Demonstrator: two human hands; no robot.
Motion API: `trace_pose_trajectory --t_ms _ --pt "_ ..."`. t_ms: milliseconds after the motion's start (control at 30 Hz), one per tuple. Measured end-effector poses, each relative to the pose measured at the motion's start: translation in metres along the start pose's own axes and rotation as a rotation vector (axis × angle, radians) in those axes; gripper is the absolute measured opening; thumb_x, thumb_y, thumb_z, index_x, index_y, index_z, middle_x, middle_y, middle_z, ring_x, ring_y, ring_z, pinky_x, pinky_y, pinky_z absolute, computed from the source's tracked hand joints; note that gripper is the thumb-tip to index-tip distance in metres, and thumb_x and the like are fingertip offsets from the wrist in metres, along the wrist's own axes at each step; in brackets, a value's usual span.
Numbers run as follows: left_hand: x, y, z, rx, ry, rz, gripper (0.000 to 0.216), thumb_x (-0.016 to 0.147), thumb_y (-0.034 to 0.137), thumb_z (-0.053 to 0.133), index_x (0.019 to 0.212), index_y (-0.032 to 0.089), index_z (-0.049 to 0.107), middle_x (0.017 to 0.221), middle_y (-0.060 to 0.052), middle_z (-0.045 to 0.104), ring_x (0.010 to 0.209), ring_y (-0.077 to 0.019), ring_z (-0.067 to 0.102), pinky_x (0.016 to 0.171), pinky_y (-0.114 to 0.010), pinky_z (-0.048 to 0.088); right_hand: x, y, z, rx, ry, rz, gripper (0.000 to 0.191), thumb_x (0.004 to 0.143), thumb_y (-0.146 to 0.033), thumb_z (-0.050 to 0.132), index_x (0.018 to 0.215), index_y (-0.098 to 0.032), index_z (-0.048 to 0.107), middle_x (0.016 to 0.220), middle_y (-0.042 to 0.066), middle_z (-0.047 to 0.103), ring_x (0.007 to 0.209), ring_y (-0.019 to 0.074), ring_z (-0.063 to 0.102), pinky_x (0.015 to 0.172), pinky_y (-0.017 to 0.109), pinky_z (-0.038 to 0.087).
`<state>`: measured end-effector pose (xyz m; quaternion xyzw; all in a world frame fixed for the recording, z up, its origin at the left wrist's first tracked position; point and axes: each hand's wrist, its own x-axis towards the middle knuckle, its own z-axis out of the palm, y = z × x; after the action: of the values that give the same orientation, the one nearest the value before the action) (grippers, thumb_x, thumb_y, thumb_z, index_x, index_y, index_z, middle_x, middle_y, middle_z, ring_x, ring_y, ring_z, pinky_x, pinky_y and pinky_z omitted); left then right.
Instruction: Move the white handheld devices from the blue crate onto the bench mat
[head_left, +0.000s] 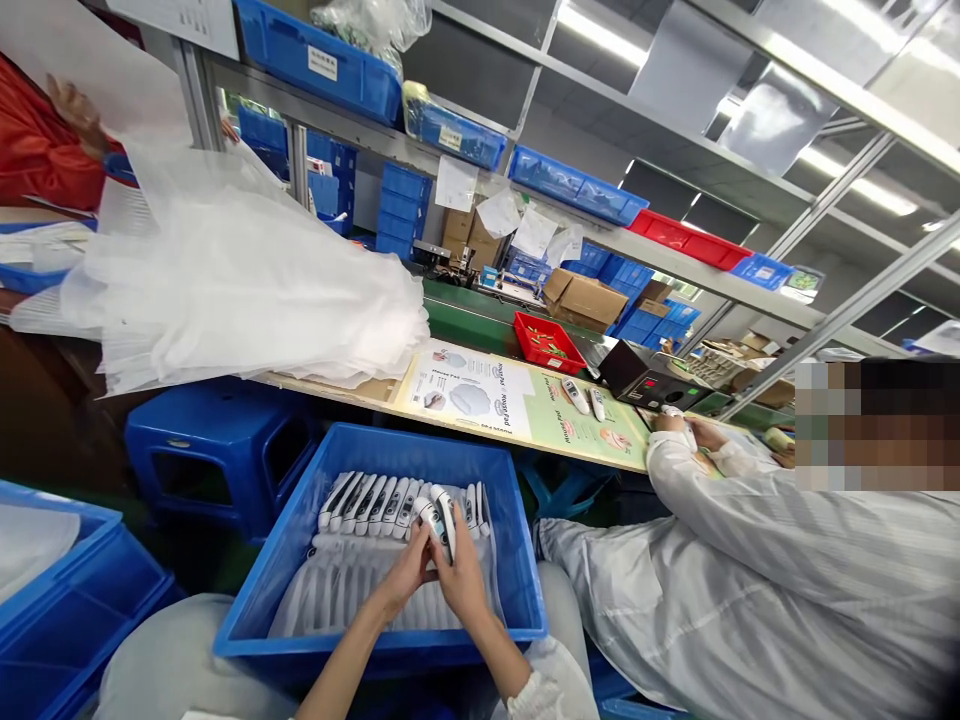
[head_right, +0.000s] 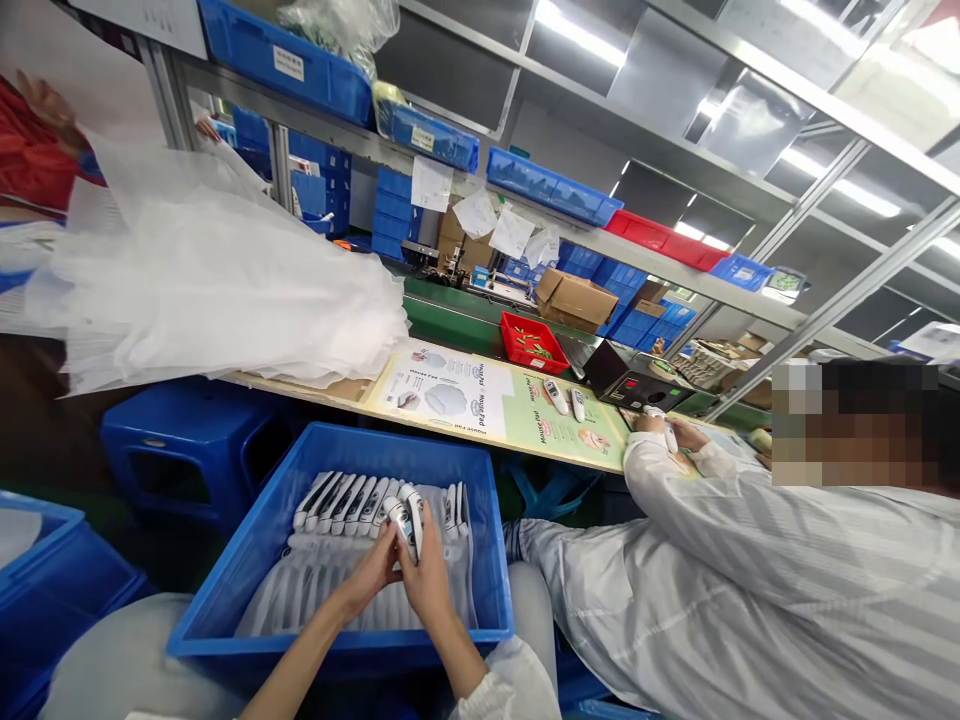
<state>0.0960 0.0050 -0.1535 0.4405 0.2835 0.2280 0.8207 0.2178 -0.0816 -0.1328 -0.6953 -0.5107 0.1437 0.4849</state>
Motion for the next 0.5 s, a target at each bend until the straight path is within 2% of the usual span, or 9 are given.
trace_pose_trajectory --t_ms 33,100,167,233,267,333,400,500 --pt "0.001 -0.004 -0.002 0.082 0.0 0.015 0.087 0.102 0.083 0.043 0.17 0.033 0.023 0.161 -0.016 0.06 0.134 -0.0304 0.07 0.104 -0.043 0.059 0.011 -0.006 -0.012 -0.023 0.021 -0.03 0.077 0.106 -0.055 0.065 0.172 -0.063 0.027 0.175 -0.013 0.045 0.159 0.0392 0.049 0.123 0.058 0.055" --pt "0.002 -0.012 -0.007 0.332 0.013 0.026 0.097 0.098 0.089 0.041 0.173 0.03 0.024 0.164 -0.019 0.057 0.134 -0.0332 0.07 0.11 -0.047 0.055 0.043 -0.021 -0.044 -0.094 0.062 -0.1 0.078 0.108 -0.054 0.062 0.176 -0.054 0.025 0.175 -0.005 0.047 0.158 0.0393 0.051 0.123 0.055 0.054" --pt "0.0 -0.019 -0.012 0.641 -0.034 -0.014 0.1 0.093 0.092 0.047 0.166 0.024 0.043 0.157 -0.021 0.064 0.133 -0.0379 0.07 0.117 -0.052 0.049 0.088 -0.037 -0.079 -0.198 0.091 -0.157 0.078 0.11 -0.054 0.054 0.18 -0.037 0.025 0.173 0.008 0.048 0.154 0.039 0.055 0.122 0.053 0.054" --pt "-0.005 -0.021 -0.015 0.901 -0.155 -0.127 0.093 0.087 0.093 0.055 0.144 0.021 0.067 0.14 -0.021 0.075 0.131 -0.0442 0.07 0.118 -0.057 0.047 0.138 -0.047 -0.113 -0.341 0.134 -0.134 0.077 0.112 -0.051 0.048 0.18 -0.023 0.026 0.168 0.019 0.05 0.143 0.0388 0.062 0.114 0.05 0.056" --pt "-0.009 -0.021 -0.016 0.981 -0.208 -0.193 0.087 0.085 0.093 0.056 0.131 0.021 0.073 0.131 -0.021 0.079 0.128 -0.0466 0.071 0.115 -0.058 0.049 0.163 -0.048 -0.128 -0.431 0.159 -0.09 0.077 0.112 -0.049 0.045 0.179 -0.019 0.026 0.165 0.022 0.051 0.136 0.0382 0.066 0.11 0.048 0.058" --pt "-0.015 -0.016 -0.015 1.041 -0.244 -0.255 0.083 0.085 0.094 0.054 0.12 0.023 0.077 0.122 -0.019 0.082 0.123 -0.0476 0.074 0.111 -0.059 0.051 0.206 -0.044 -0.158 -0.628 0.182 0.009 0.074 0.113 -0.044 0.044 0.179 -0.017 0.025 0.16 0.025 0.052 0.121 0.0351 0.07 0.102 0.044 0.058" --pt "-0.019 -0.01 -0.013 1.019 -0.21 -0.215 0.086 0.088 0.094 0.049 0.129 0.023 0.075 0.127 -0.019 0.08 0.124 -0.0459 0.074 0.11 -0.057 0.052 0.239 -0.033 -0.184 -0.804 0.167 0.061 0.069 0.114 -0.037 0.044 0.178 -0.021 0.027 0.157 0.024 0.053 0.113 0.0312 0.07 0.099 0.04 0.055" --pt "-0.021 -0.005 -0.013 0.978 -0.189 -0.213 0.093 0.089 0.096 0.044 0.143 0.024 0.069 0.143 -0.021 0.074 0.129 -0.0457 0.071 0.109 -0.058 0.052 0.274 -0.009 -0.216 -0.98 0.131 0.117 0.062 0.114 -0.027 0.043 0.176 -0.024 0.033 0.154 0.024 0.054 0.117 0.0297 0.067 0.101 0.039 0.05"
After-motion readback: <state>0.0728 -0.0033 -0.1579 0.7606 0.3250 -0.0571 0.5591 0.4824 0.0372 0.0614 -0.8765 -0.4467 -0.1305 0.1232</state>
